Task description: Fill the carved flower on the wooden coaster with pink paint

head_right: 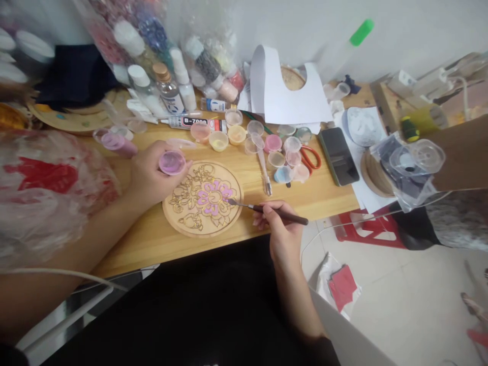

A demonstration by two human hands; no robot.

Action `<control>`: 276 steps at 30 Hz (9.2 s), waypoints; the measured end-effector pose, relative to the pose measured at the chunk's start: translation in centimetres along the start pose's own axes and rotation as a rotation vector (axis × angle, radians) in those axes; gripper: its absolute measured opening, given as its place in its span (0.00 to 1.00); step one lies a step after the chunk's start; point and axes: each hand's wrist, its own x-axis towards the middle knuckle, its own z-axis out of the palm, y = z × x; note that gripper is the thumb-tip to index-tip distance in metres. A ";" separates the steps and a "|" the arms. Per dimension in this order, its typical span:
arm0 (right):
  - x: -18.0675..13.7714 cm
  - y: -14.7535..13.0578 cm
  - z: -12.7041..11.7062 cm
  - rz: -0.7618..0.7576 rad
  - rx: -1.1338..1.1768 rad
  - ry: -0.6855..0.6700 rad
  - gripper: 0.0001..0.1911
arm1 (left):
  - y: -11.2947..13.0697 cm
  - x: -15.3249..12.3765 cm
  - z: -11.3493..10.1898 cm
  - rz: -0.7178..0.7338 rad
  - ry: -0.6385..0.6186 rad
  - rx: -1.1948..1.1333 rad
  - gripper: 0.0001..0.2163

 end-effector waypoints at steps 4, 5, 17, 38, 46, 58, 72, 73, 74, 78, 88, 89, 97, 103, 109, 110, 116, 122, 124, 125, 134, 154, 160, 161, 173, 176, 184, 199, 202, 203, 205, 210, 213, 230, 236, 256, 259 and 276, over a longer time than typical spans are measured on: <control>0.0 0.1 0.1 -0.036 -0.038 -0.017 0.07 | 0.2 0.0 0.1 -0.029 -0.003 -0.015 0.13; 0.0 0.0 0.0 -0.051 -0.053 -0.020 0.07 | 0.2 -0.1 0.1 -0.029 0.005 -0.021 0.12; -0.7 -1.3 0.4 -0.194 -0.168 -0.044 0.10 | -0.1 -0.4 0.1 -0.033 -0.019 -0.055 0.07; -1.1 -1.8 0.2 -0.211 -0.226 0.002 0.11 | 0.0 -0.2 0.4 0.006 0.009 -0.099 0.07; -0.9 -1.9 0.7 -0.231 -0.208 -0.033 0.10 | 0.1 -0.2 0.3 -0.051 -0.029 -0.083 0.07; -0.6 -2.1 0.8 -0.249 -0.226 -0.029 0.06 | -0.1 -0.5 0.5 -0.041 -0.020 -0.079 0.08; -0.6 -2.1 0.5 -0.251 -0.224 -0.018 0.06 | 0.6 -0.3 0.3 -0.022 -0.014 -0.018 0.05; -0.6 -2.1 0.5 -0.254 -0.225 -0.021 0.06 | 0.7 -0.3 0.2 -0.031 -0.022 -0.017 0.05; -0.6 -2.2 0.5 -0.257 -0.227 -0.025 0.06 | 0.7 -0.3 0.2 -0.040 -0.031 -0.016 0.05; -0.7 -2.4 0.6 -0.269 -0.232 -0.033 0.06 | 1.0 -0.2 0.0 -0.065 -0.064 -0.003 0.05; -0.7 -2.5 0.9 -0.285 -0.281 -0.039 0.06 | 0.9 -0.3 -0.1 -0.084 -0.094 -0.007 0.05; -0.7 -2.6 0.9 -0.292 -0.287 -0.038 0.06 | 0.9 -0.3 0.0 -0.082 -0.097 -0.005 0.06; -1.0 -2.9 0.7 -0.296 -0.375 -0.009 0.06 | 0.6 -0.3 0.3 -0.094 -0.075 -0.028 0.06; -1.2 -3.2 0.6 -0.317 -0.478 -0.033 0.06 | 0.6 -0.3 0.4 -0.087 -0.072 -0.050 0.06; -1.4 -4.0 1.5 -0.406 -0.589 -0.059 0.06 | -0.3 0.0 0.7 0.025 -0.026 -0.057 0.09; -1.4 -4.1 1.6 -0.415 -0.595 -0.062 0.06 | -0.4 0.0 0.7 0.025 -0.030 -0.054 0.10; -1.4 -4.5 1.8 -0.420 -0.608 -0.057 0.07 | -0.3 0.0 0.7 0.052 -0.030 -0.035 0.11; -1.4 -4.5 1.8 -0.446 -0.645 -0.069 0.07 | -0.2 -0.1 0.8 0.095 0.013 -0.065 0.11; -1.4 -4.4 1.7 -0.456 -0.660 -0.070 0.07 | -0.3 -0.1 0.8 0.069 -0.001 -0.095 0.12; -1.5 -4.3 1.6 -0.460 -0.667 -0.070 0.07 | -0.4 -0.1 0.8 0.056 -0.006 -0.100 0.12; -1.9 -4.3 1.9 -0.451 -0.675 -0.107 0.06 | -0.2 0.0 0.7 0.086 0.002 -0.025 0.09; -1.8 -4.2 1.5 -0.465 -0.665 -0.070 0.06 | 0.1 0.0 0.7 0.039 -0.015 -0.048 0.10; -1.8 -4.2 1.9 -0.482 -0.666 -0.066 0.06 | -0.1 0.0 0.8 -0.008 -0.051 -0.054 0.11; -1.8 -4.2 1.9 -0.487 -0.665 -0.062 0.06 | -0.2 0.0 0.8 0.007 -0.042 -0.048 0.10; -1.7 -4.1 2.2 -0.506 -0.641 -0.105 0.06 | 0.2 -0.2 0.8 -0.004 -0.042 -0.011 0.09; -1.6 -4.1 2.2 -0.522 -0.647 -0.100 0.06 | 0.0 -0.2 0.8 0.104 0.013 -0.004 0.08; -1.7 -4.0 2.1 -0.525 -0.635 -0.109 0.06 | 0.1 -0.2 0.8 0.074 0.002 0.020 0.09; -1.7 -3.9 2.1 -0.526 -0.676 -0.109 0.07 | 0.2 -0.3 0.8 0.061 -0.025 0.038 0.08; -1.8 -4.0 2.1 -0.529 -0.668 -0.116 0.07 | 0.1 -0.3 0.8 0.060 -0.030 0.050 0.07; -1.8 -4.0 2.1 -0.531 -0.661 -0.118 0.07 | 0.0 -0.3 0.8 0.061 -0.030 0.054 0.07; -1.7 -4.0 2.1 -0.529 -0.650 -0.114 0.07 | 0.0 -0.3 0.9 0.074 -0.021 0.060 0.07; -1.6 -3.7 2.0 -0.523 -0.665 -0.102 0.07 | -0.2 -0.3 0.9 0.088 -0.020 0.068 0.08; -1.6 -3.6 2.0 -0.536 -0.647 -0.087 0.06 | -0.2 -0.3 0.9 0.097 -0.014 0.059 0.07; -1.9 -3.5 1.9 -0.490 -0.678 -0.082 0.07 | 0.5 0.0 0.6 -0.025 -0.099 0.023 0.10; -1.6 -3.4 2.0 -0.508 -0.642 -0.092 0.05 | 0.4 -0.1 0.7 0.019 -0.058 0.036 0.10; -1.1 -2.5 0.4 -0.513 -0.557 0.007 0.05 | 0.2 -0.4 0.9 -0.062 -0.068 -0.050 0.08; -1.2 -2.5 0.5 -0.503 -0.544 -0.009 0.05 | 0.0 -0.4 0.9 0.011 -0.028 -0.059 0.08; 1.0 -2.6 1.3 -0.367 -0.172 0.071 0.07 | 0.7 -0.3 0.2 -0.037 -0.030 -0.074 0.08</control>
